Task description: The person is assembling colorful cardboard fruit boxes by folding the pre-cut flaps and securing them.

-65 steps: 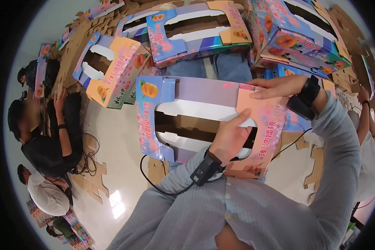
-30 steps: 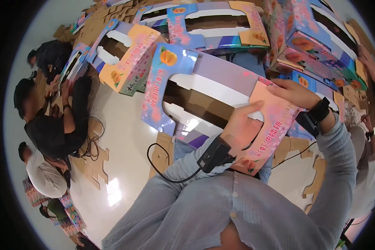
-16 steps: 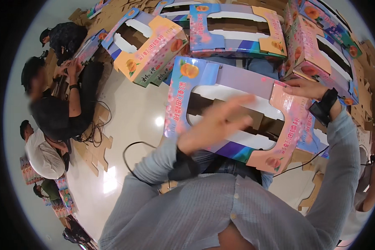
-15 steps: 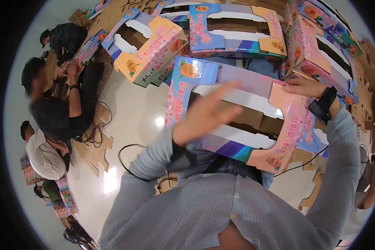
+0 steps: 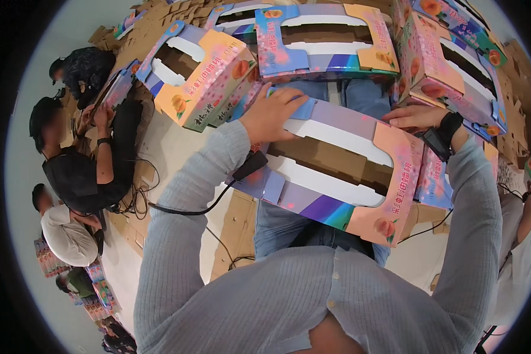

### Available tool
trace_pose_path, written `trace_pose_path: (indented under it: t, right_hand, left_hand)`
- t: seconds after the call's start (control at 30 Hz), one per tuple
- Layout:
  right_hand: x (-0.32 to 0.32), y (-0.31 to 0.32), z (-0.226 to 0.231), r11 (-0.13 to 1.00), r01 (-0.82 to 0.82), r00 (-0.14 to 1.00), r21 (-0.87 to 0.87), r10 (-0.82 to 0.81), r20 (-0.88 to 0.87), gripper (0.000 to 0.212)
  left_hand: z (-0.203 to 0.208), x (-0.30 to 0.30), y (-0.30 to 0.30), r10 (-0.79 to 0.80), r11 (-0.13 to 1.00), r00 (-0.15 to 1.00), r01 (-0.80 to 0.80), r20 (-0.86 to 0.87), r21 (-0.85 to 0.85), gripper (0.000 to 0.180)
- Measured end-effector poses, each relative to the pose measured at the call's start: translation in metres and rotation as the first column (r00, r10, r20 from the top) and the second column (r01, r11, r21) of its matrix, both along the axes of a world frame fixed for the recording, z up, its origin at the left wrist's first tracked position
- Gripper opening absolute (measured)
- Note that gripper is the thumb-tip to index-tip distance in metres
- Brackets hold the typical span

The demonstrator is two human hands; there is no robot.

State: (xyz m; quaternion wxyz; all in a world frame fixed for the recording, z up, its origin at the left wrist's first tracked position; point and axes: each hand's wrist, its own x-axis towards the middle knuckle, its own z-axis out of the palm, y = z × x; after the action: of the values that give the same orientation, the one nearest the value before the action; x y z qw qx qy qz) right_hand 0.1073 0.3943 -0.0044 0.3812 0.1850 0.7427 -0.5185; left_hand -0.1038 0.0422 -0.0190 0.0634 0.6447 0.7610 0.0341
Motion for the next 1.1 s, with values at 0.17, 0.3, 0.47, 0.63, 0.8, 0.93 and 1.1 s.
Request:
trace_pose_path:
  t: [0.17, 0.3, 0.47, 0.63, 0.8, 0.93, 1.1]
  right_hand:
    - [0.005, -0.002, -0.010, 0.924, -0.071, 0.914, 0.376, 0.211, -0.346, 0.063]
    - [0.023, -0.054, 0.007, 0.689, 0.096, 0.639, 0.719, 0.511, -0.575, 0.051]
    - [0.039, -0.139, 0.040, 0.781, 0.104, 0.515, 0.616, 0.487, -0.705, 0.047]
    - [0.046, -0.202, 0.038, 0.947, 0.059, 0.532, 0.317, 0.239, -0.812, 0.044]
    - [0.063, -0.212, 0.040, 0.874, 0.152, 0.489, 0.462, 0.340, -0.803, 0.041]
    - [0.086, -0.225, 0.040, 0.842, 0.082, 0.535, 0.533, 0.414, -0.737, 0.050]
    - [0.096, -0.240, 0.028, 0.804, -0.018, 0.594, 0.594, 0.487, -0.641, 0.065]
  left_hand:
    - [0.011, 0.001, 0.007, -0.031, 0.998, 1.000, 0.031, 0.004, -0.049, 0.088]
    - [-0.008, 0.008, -0.003, -0.029, 0.999, 0.998, 0.027, 0.058, 0.025, 0.088]
    - [0.002, 0.026, -0.010, 0.082, 0.996, 0.995, -0.081, 0.057, -0.022, 0.091]
    - [0.009, 0.038, -0.029, 0.076, 0.996, 0.994, -0.079, 0.078, 0.037, 0.087]
    - [-0.004, 0.044, -0.045, 0.104, 0.984, 0.989, -0.117, 0.100, 0.131, 0.082]
    - [-0.003, 0.042, -0.049, 0.228, 0.961, 0.971, -0.235, 0.067, 0.146, 0.075]
    - [-0.010, 0.033, -0.044, 0.296, 0.933, 0.955, -0.296, 0.034, 0.206, 0.076]
